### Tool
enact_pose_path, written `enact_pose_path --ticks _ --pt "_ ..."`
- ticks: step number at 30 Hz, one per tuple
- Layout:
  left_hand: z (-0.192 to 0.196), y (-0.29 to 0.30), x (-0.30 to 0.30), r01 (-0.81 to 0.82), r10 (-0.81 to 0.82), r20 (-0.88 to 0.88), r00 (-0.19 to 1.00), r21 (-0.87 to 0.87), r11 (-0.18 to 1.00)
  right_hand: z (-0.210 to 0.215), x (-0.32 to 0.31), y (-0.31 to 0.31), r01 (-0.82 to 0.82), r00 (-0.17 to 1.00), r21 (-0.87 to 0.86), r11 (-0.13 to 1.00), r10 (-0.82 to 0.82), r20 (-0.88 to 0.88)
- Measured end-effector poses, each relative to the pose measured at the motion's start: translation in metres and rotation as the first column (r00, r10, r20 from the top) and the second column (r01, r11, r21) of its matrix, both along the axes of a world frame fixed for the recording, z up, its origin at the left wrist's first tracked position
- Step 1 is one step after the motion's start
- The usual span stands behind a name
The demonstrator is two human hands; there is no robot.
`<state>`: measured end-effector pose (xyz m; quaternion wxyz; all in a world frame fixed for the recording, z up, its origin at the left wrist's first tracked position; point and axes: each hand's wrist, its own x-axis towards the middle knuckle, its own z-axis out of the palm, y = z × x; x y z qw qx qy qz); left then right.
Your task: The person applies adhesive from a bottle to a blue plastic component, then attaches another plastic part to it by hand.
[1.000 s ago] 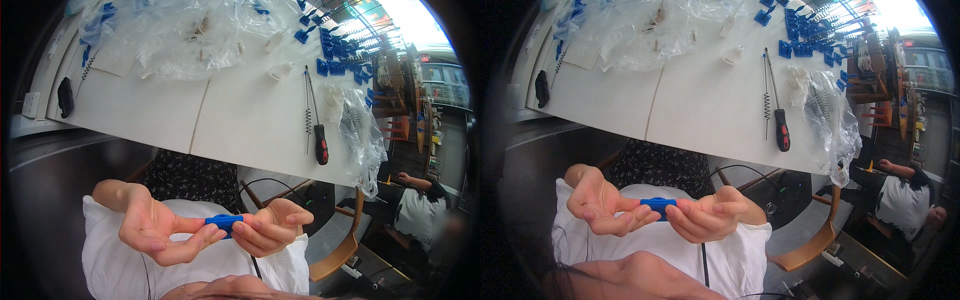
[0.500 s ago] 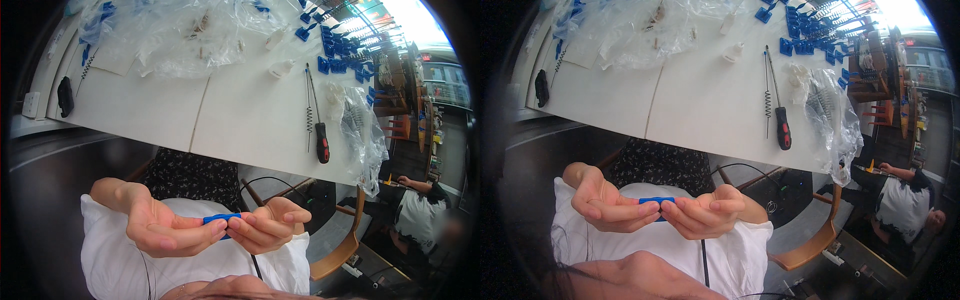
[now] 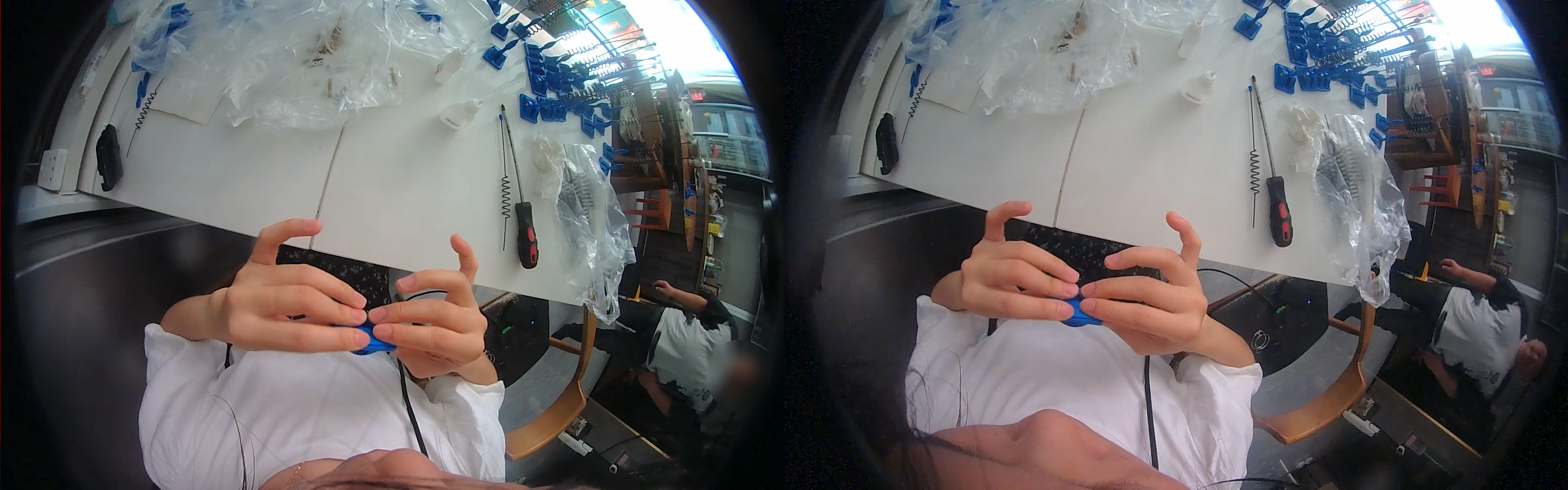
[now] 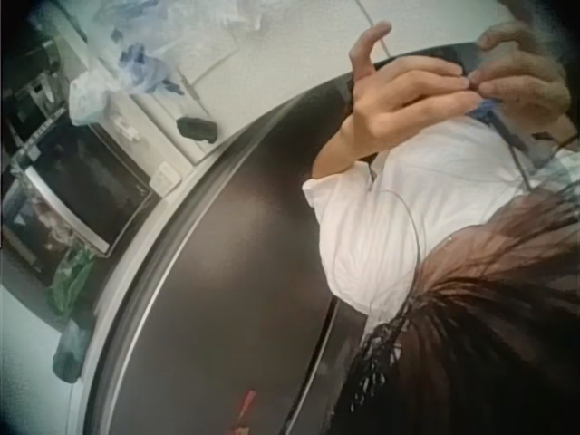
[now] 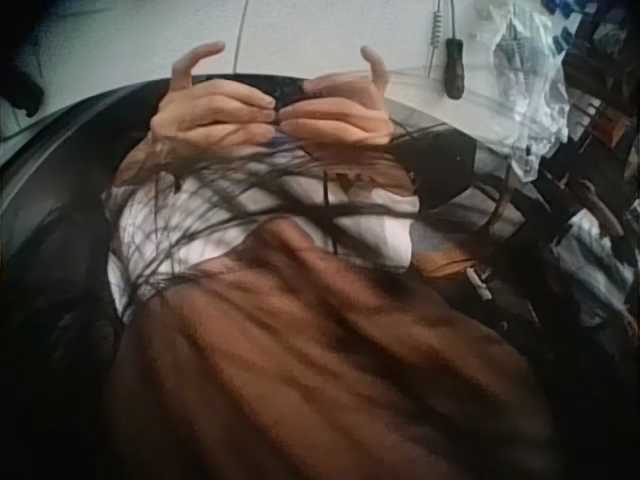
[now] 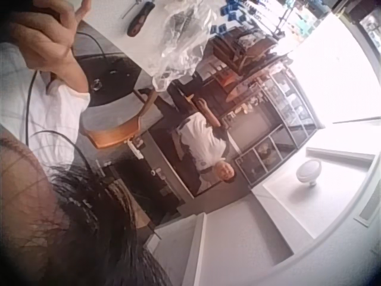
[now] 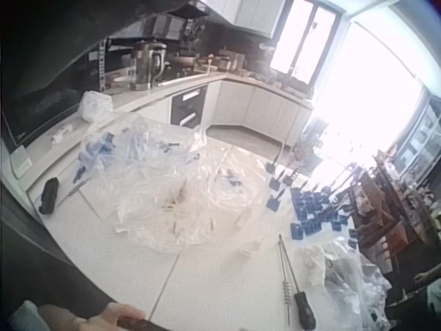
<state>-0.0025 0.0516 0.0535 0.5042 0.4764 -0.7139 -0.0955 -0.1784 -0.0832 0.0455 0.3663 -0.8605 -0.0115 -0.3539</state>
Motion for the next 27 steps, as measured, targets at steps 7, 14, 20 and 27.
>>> enact_pose_path --ticks 7,14,20,27 --pt "-0.001 -0.001 -0.002 0.037 -0.014 -0.147 0.989 0.156 0.987 -0.006 0.001 -0.001 -0.031 1.000 0.109 0.994 0.031 -0.001" --pt "-0.002 -0.003 -0.007 0.024 0.030 -0.282 0.959 0.186 0.982 -0.010 -0.004 0.002 -0.013 0.999 0.129 0.992 0.007 0.045" --pt "-0.002 0.000 0.000 0.014 0.010 -0.132 0.991 0.177 0.984 -0.002 0.005 0.004 0.036 0.997 0.183 0.982 -0.024 -0.069" --pt "0.007 -0.001 -0.011 -0.151 0.138 0.121 0.983 0.105 0.983 0.007 -0.001 0.009 0.177 0.979 -0.159 0.971 -0.191 -0.076"
